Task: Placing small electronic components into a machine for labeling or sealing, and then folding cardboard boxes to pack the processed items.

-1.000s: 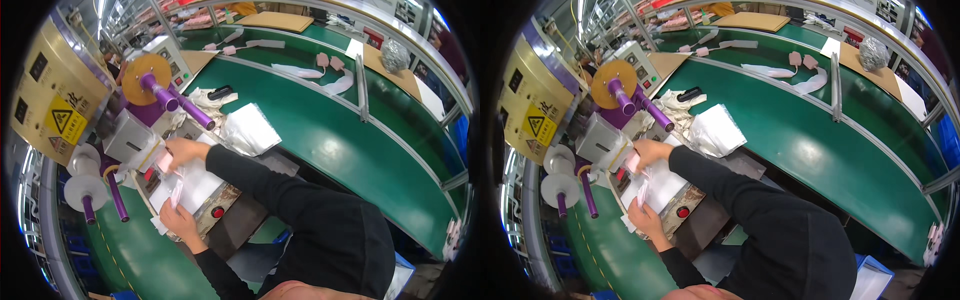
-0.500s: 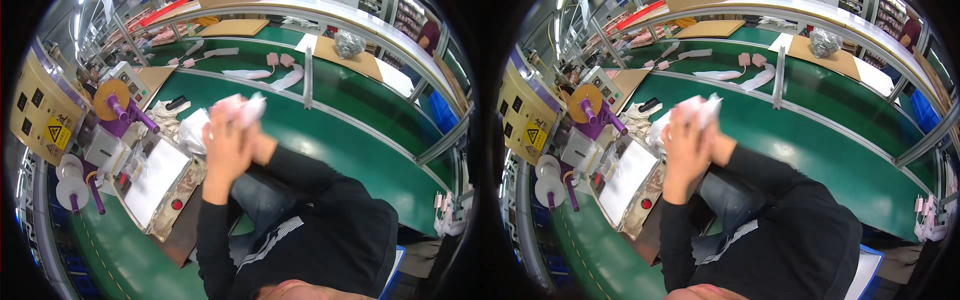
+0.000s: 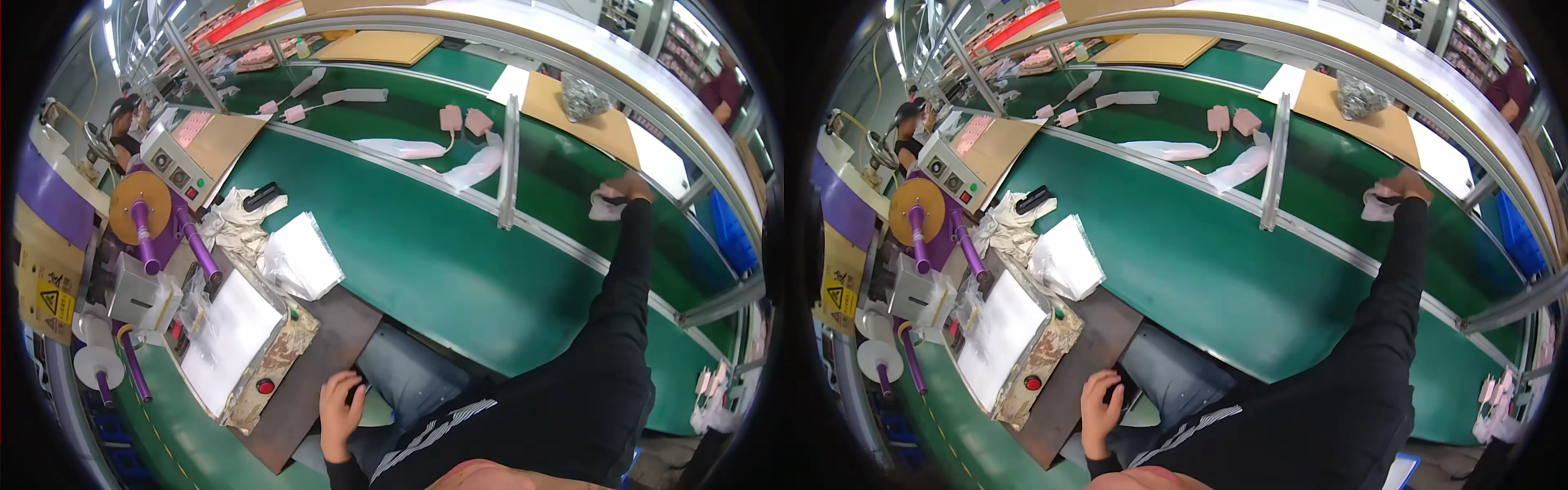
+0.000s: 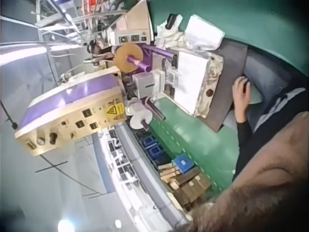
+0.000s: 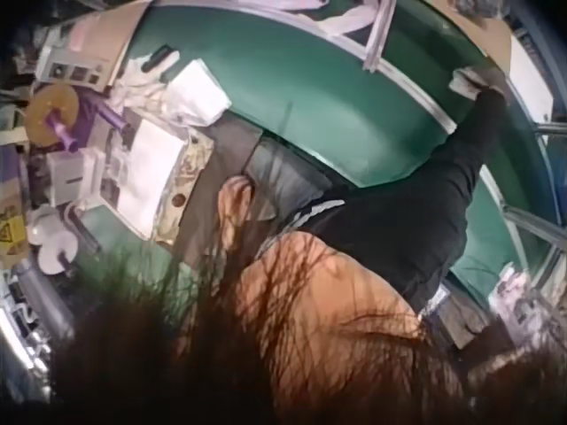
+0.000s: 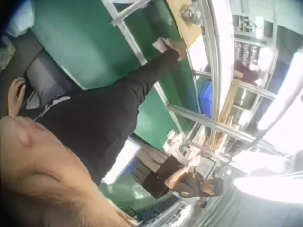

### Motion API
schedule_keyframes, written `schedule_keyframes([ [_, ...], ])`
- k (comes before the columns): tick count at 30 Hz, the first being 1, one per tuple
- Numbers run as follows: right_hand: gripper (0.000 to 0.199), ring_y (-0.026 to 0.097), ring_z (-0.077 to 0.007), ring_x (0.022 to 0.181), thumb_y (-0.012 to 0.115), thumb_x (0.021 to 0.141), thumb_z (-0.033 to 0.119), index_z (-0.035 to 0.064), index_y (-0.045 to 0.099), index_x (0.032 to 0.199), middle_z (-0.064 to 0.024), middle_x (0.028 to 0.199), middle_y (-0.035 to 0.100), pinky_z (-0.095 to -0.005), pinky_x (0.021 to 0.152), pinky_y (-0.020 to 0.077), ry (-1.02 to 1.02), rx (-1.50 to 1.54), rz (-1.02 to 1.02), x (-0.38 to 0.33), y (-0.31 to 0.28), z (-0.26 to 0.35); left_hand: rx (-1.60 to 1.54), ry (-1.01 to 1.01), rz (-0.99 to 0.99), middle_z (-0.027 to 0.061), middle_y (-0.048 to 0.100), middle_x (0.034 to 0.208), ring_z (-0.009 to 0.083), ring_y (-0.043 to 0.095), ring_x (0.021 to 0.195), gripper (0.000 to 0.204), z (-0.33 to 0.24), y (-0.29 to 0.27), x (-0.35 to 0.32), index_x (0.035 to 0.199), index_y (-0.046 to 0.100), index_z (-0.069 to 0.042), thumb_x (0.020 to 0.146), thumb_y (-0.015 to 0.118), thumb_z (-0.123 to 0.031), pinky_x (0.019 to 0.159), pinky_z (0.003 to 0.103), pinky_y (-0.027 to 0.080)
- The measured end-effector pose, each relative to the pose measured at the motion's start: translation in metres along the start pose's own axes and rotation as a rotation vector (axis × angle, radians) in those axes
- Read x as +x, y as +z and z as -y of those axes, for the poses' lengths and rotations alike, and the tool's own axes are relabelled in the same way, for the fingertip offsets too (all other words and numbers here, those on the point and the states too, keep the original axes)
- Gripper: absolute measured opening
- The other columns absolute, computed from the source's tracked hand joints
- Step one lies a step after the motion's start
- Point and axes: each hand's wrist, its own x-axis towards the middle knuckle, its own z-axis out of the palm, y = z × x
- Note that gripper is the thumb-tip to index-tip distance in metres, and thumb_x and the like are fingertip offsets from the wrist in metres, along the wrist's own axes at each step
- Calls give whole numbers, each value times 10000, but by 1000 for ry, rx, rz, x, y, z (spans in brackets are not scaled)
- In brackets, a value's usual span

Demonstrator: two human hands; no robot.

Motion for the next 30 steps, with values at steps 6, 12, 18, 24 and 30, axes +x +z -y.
schedule_keyframes([
  [6, 530, 706, -432, 1017, 640, 909, 509, -4, 766, 957, -247, 1066, 746, -517, 885, 542, -512, 246, -74, 53, -27, 248, 62, -135, -14, 108, 753, 1005, 306, 706, 945, 122, -9, 5, -12, 977, 734, -42, 868, 759, -91, 854, 392, 496],
  [12, 560, 679, -390, 1189, 732, 773, 573, 102, 803, 1067, -165, 1183, 765, -538, 1103, 427, -569, 11, 213, 39, 30, 383, 131, -155, -63, 105, 755, 1013, 312, 705, 944, 137, -23, -3, -12, 977, 738, -49, 853, 773, -94, 849, 398, 502],
  [18, 648, 707, -403, 1069, 841, 752, 269, -54, 574, 1245, -272, 1094, 717, -439, 890, 557, -606, 612, 38, 43, 39, 370, 133, -256, -140, 93, 757, 999, 297, 704, 928, 109, -16, -10, -44, 946, 739, -68, 852, 779, -104, 839, 394, 501],
  [24, 878, 703, -231, 1050, 953, 723, 329, 5, 485, 1392, -172, 1161, 702, -373, 933, 565, -740, 1280, -157, -73, -75, 383, 116, 62, -54, 71, 751, 963, 282, 703, 893, 82, -10, -20, 19, 930, 733, -84, 855, 766, -94, 831, 395, 502],
  [30, 442, 663, -202, 774, 778, 703, 100, 34, 590, 1097, -84, 922, 643, -318, 714, 541, -1143, 1207, -529, -155, -162, 369, 34, 504, -117, 61, 726, 972, 279, 690, 932, 74, -35, -2, 155, 911, 710, -81, 871, 760, -117, 832, 399, 497],
])
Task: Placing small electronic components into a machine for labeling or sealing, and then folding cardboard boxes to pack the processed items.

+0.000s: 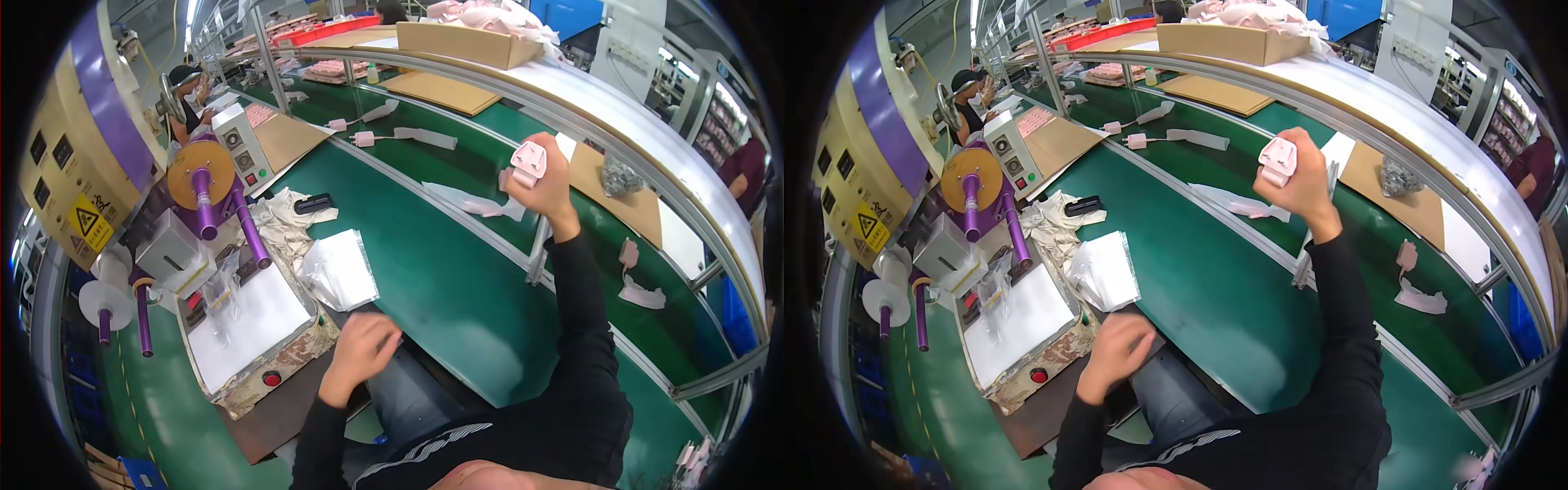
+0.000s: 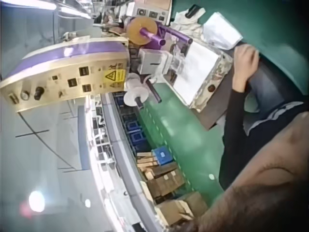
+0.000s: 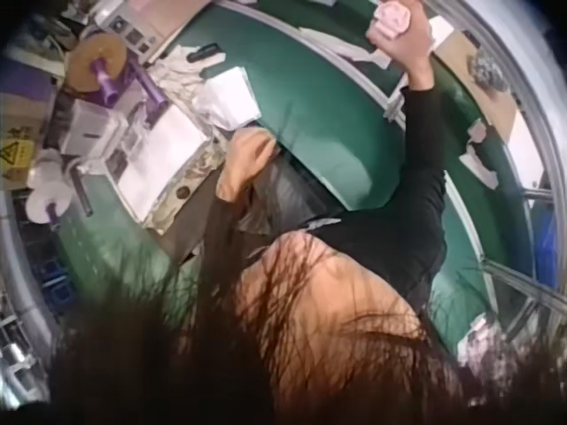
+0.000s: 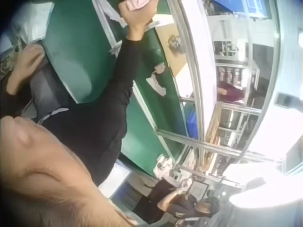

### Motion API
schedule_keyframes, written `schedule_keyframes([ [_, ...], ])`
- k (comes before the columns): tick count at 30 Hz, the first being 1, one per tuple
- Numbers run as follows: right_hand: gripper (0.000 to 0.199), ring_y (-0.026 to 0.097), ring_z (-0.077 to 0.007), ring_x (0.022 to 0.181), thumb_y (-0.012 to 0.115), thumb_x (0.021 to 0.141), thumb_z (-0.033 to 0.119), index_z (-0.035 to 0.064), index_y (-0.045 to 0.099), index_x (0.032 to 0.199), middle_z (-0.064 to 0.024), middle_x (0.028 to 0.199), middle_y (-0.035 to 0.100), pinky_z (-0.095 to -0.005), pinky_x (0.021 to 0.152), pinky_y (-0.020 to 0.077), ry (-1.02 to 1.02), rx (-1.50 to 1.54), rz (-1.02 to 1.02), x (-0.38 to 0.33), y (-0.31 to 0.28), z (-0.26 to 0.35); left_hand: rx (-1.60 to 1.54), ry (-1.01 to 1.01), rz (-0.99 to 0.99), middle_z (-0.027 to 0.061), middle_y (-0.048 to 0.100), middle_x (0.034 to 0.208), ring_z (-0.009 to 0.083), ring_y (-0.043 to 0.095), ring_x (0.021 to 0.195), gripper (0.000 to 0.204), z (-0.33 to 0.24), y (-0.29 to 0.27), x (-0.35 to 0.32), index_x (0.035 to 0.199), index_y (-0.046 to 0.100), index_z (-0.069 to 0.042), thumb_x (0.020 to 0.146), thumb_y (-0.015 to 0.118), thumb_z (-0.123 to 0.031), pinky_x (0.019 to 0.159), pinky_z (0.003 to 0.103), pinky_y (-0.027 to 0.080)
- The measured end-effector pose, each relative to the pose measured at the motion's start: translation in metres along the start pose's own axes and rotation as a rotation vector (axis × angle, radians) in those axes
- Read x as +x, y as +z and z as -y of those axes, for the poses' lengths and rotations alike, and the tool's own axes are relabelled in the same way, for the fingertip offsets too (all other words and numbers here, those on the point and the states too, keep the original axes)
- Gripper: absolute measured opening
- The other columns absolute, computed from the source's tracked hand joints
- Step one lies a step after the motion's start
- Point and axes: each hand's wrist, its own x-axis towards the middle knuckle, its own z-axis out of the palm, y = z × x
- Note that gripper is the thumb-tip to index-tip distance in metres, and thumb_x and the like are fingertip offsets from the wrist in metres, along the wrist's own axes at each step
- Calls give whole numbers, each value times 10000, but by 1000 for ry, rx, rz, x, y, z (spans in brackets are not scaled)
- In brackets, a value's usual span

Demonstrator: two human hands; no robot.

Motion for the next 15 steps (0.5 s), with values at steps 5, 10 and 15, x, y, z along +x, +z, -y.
schedule_keyframes([
  [5, 494, 569, -137, 763, 780, 711, 100, 26, 561, 1147, -51, 915, 595, -274, 660, 485, -16, 552, 14, 16, 8, 61, -31, 7, -113, 151, 679, 1208, 351, 650, 1105, 392, 6, 30, 55, 1184, 671, -38, 858, 808, -207, 939, 439, 499],
  [10, 666, 534, -167, 907, 863, 815, 372, 108, 507, 1312, -42, 1040, 521, -279, 593, 463, 342, 1560, 361, 31, 57, 136, -181, -139, -205, 263, 490, 1492, 434, 511, 1362, 966, -12, 40, 49, 1528, 368, 38, 805, 896, -328, 1149, 480, 418],
  [15, 777, 566, -258, 1126, 829, 830, 189, 144, 430, 1496, -123, 1227, 511, -384, 728, 622, 463, 1804, 743, 0, 142, 191, -1308, -562, -17, 30, 705, 1146, 120, 646, 1073, 352, 6, 39, -46, 1295, 651, -19, 976, 733, -141, 974, 312, 504],
])
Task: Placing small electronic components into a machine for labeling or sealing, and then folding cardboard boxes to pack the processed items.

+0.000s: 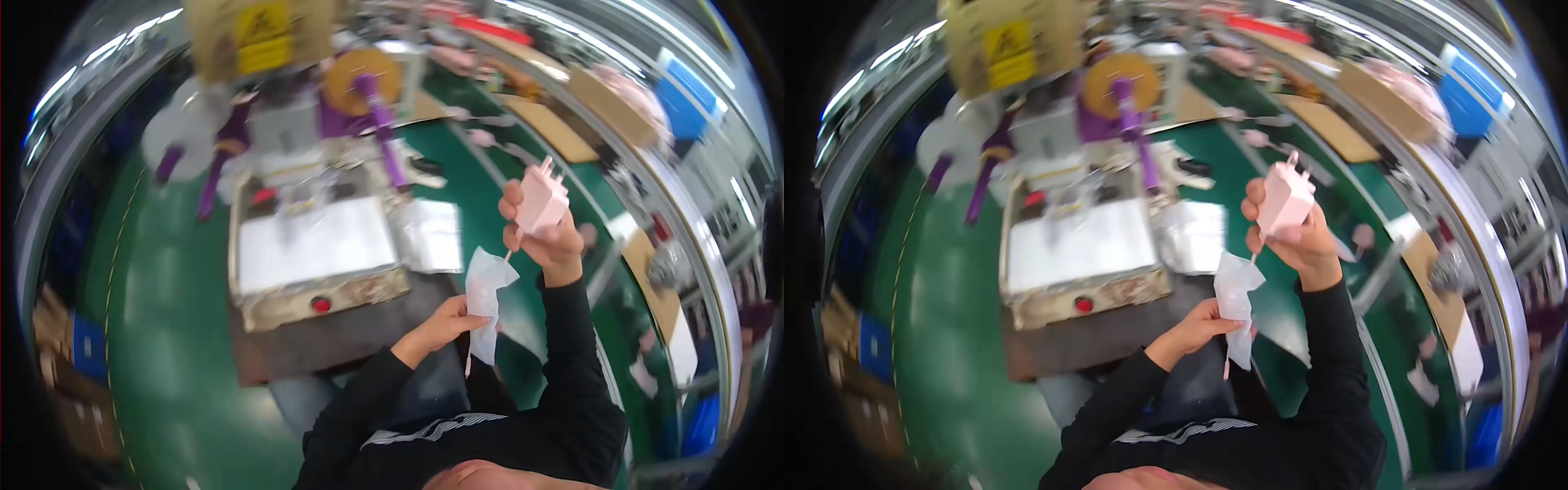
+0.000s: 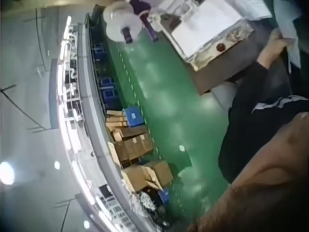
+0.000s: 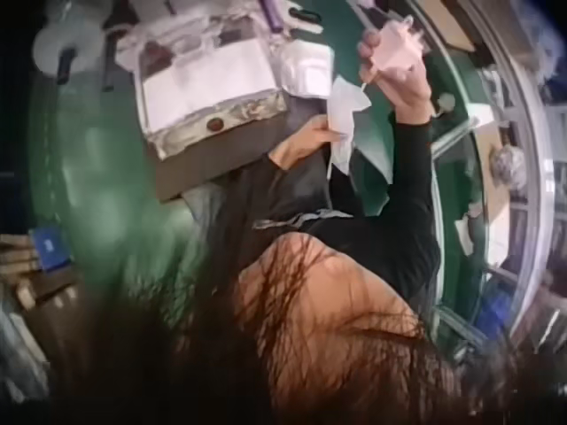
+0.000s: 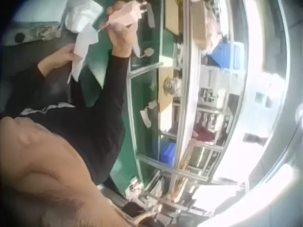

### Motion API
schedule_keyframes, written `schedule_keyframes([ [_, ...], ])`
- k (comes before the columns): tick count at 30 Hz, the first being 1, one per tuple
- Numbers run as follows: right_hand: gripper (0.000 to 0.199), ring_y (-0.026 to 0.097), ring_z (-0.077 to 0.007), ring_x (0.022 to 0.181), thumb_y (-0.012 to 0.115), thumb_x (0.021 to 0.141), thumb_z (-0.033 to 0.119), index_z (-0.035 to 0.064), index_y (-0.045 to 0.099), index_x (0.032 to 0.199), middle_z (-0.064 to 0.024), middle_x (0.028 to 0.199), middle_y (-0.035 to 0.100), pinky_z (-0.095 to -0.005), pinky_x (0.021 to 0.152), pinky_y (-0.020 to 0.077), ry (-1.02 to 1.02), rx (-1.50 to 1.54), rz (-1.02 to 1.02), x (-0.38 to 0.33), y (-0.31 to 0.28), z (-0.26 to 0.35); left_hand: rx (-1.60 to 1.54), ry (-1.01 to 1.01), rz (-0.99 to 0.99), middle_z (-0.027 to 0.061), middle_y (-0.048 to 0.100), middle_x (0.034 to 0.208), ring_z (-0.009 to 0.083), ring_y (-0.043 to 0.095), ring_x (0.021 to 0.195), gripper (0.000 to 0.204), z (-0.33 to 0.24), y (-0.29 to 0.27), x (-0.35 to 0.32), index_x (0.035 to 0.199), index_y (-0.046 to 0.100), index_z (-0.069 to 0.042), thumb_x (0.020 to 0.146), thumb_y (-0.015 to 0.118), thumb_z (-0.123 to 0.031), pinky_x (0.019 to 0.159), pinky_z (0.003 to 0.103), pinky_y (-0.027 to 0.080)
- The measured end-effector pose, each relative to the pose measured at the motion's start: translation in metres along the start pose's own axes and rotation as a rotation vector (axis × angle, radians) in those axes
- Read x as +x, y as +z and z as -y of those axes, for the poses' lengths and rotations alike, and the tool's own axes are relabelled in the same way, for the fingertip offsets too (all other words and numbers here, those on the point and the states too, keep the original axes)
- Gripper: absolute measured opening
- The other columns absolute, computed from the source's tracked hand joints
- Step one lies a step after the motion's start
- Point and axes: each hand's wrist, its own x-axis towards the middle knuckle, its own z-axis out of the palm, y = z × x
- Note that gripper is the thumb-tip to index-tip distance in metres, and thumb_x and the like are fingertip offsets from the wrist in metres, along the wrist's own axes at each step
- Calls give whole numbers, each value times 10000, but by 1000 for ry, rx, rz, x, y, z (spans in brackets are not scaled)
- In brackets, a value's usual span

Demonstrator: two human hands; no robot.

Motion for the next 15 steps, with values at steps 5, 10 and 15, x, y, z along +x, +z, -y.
schedule_keyframes([
  [5, 496, 701, -211, 989, 656, 982, 127, 31, 484, 1438, -148, 1195, 671, -364, 685, 633, 626, -77, -254, 23, 10, -123, 293, -69, -525, 67, 711, 1024, 181, 675, 931, 267, -35, -40, -121, 1184, 635, -20, 948, 675, -139, 842, 350, 539],
  [10, 419, 723, -190, 785, 605, 1043, 314, 9, 570, 1328, -114, 906, 736, -296, 622, 575, 787, -584, -88, 108, 27, -233, 1446, 184, -944, 175, 714, 985, 437, 690, 884, 295, -136, -83, -193, 1143, 618, -59, 852, 634, -108, 707, 521, 526],
  [15, 656, 750, -392, 949, 545, 981, 567, -28, 638, 1241, -262, 976, 755, -455, 852, 567, 323, -1487, -62, 187, 31, -303, 1954, 252, -1183, 118, 642, 1164, 324, 611, 1133, 400, -198, -160, -175, 1194, 655, -99, 805, 740, -137, 972, 481, 424],
])
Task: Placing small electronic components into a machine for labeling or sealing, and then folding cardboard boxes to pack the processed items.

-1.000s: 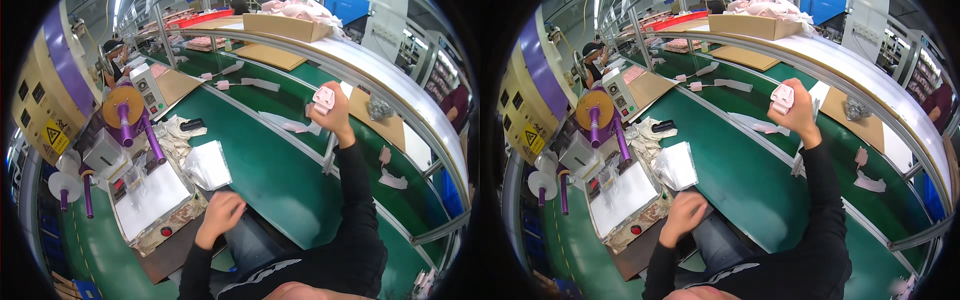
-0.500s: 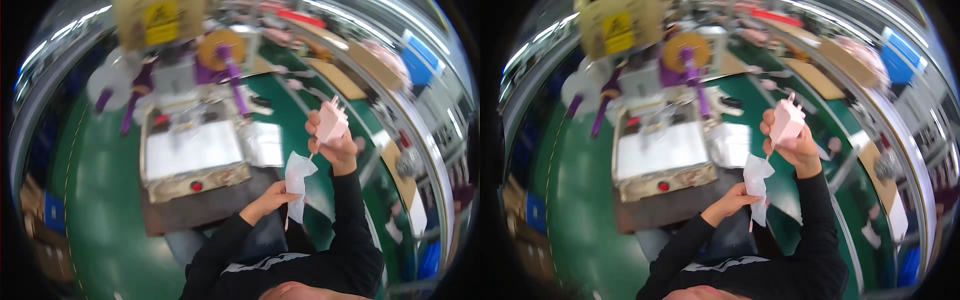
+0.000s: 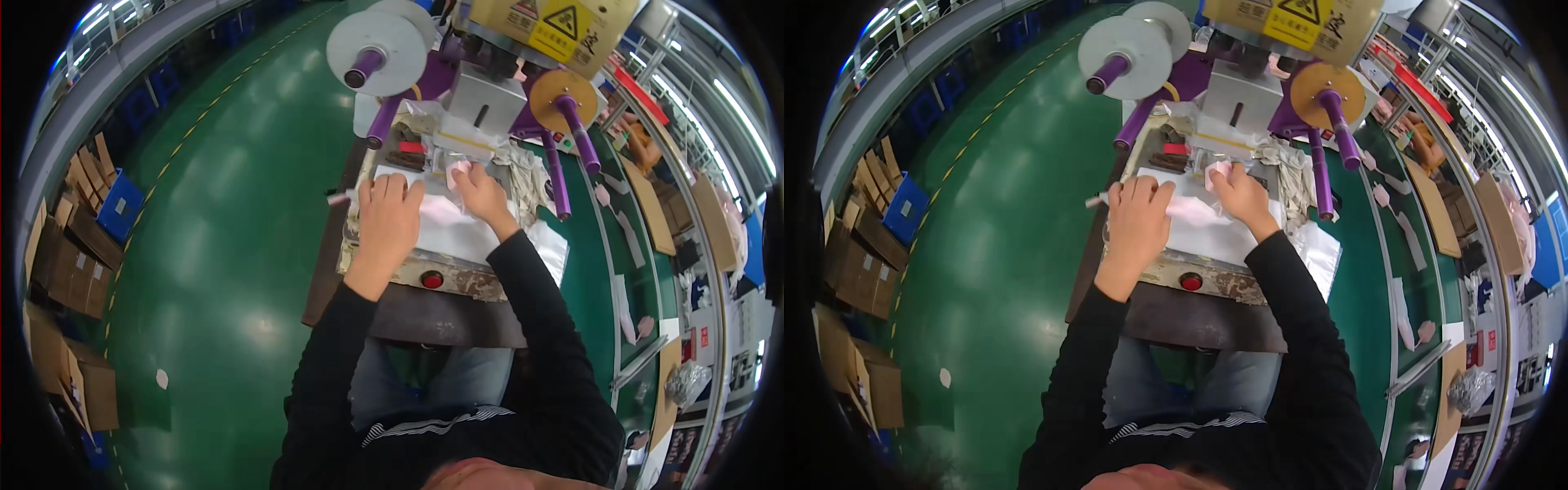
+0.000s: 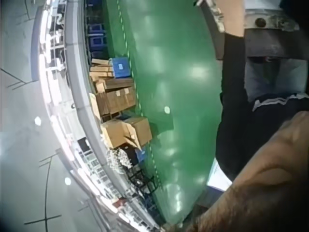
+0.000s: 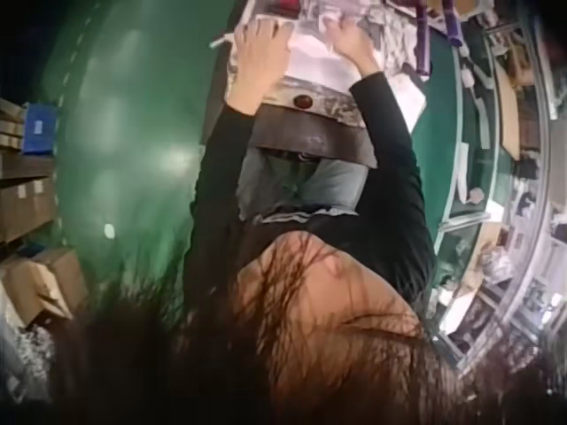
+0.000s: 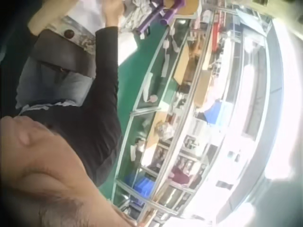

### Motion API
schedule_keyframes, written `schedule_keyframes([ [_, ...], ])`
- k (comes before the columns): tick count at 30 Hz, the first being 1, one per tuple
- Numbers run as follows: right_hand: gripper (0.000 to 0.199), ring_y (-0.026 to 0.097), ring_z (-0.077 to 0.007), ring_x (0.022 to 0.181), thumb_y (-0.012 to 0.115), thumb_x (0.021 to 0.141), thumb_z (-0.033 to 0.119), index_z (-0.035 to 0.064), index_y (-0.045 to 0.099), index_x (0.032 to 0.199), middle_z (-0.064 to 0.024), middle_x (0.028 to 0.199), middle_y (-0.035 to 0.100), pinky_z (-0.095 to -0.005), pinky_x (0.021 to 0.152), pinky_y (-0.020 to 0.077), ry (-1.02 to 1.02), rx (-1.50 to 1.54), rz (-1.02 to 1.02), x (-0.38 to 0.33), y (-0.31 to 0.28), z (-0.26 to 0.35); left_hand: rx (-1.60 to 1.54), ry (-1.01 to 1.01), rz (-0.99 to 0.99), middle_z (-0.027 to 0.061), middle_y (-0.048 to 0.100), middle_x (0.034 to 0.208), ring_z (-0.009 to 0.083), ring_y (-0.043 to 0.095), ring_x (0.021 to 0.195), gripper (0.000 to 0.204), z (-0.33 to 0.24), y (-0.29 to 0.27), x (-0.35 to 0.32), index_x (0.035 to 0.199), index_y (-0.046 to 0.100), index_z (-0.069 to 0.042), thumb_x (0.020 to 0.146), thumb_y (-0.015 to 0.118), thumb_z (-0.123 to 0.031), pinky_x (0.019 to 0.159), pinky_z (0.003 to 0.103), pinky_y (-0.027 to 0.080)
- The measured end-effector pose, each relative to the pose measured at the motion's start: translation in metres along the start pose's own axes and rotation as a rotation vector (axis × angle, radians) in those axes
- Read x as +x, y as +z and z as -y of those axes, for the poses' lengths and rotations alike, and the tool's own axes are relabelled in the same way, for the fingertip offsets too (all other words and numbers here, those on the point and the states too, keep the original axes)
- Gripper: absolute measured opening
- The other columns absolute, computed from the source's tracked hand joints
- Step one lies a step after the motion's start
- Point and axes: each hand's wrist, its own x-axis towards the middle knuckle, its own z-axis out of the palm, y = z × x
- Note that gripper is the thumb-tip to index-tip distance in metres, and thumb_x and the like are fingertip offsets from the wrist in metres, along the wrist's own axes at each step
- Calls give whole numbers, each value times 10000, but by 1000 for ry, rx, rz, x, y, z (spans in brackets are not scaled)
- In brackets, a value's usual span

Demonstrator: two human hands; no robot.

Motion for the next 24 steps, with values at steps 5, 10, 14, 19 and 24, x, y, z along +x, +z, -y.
schedule_keyframes([
  [5, 645, 728, -402, 1051, 523, 951, 624, 67, 736, 1198, -212, 1062, 767, -465, 948, 544, 47, -161, 85, 50, 7, 14, -115, -42, -58, 157, 620, 1220, 336, 560, 1186, 352, 27, 52, -26, 1123, 672, -61, 816, 757, -211, 1027, 508, 382],
  [10, 594, 700, -375, 1109, 588, 922, 591, 127, 724, 1267, -128, 1194, 745, -469, 969, 543, -214, -309, -97, 62, 20, 3, -154, -85, -26, 160, 621, 1210, 329, 558, 1163, 313, 21, 58, -35, 1020, 676, -39, 832, 730, -284, 973, 512, 410],
  [14, 612, 655, -361, 1198, 629, 904, 567, 152, 674, 1351, -123, 1336, 684, -461, 986, 540, -254, -317, -194, 64, 29, -2, -169, -82, -58, 158, 617, 1189, 332, 556, 1156, 321, 23, 62, -37, 1023, 675, -40, 833, 733, -292, 967, 507, 409],
  [19, 629, 635, -359, 1232, 646, 896, 566, 145, 665, 1363, -137, 1356, 672, -457, 1020, 516, -261, -360, -135, 64, 25, 4, -166, -80, -58, 157, 617, 1189, 334, 557, 1160, 329, 27, 60, -37, 1030, 669, -38, 831, 736, -291, 963, 509, 411],
  [24, 631, 631, -382, 1225, 657, 902, 578, 106, 687, 1319, -164, 1313, 688, -474, 1063, 478, -423, -439, -237, 73, 31, 1, -168, -82, -63, 159, 618, 1190, 336, 560, 1158, 335, 24, 60, -35, 1034, 668, -34, 830, 737, -290, 963, 510, 413],
])
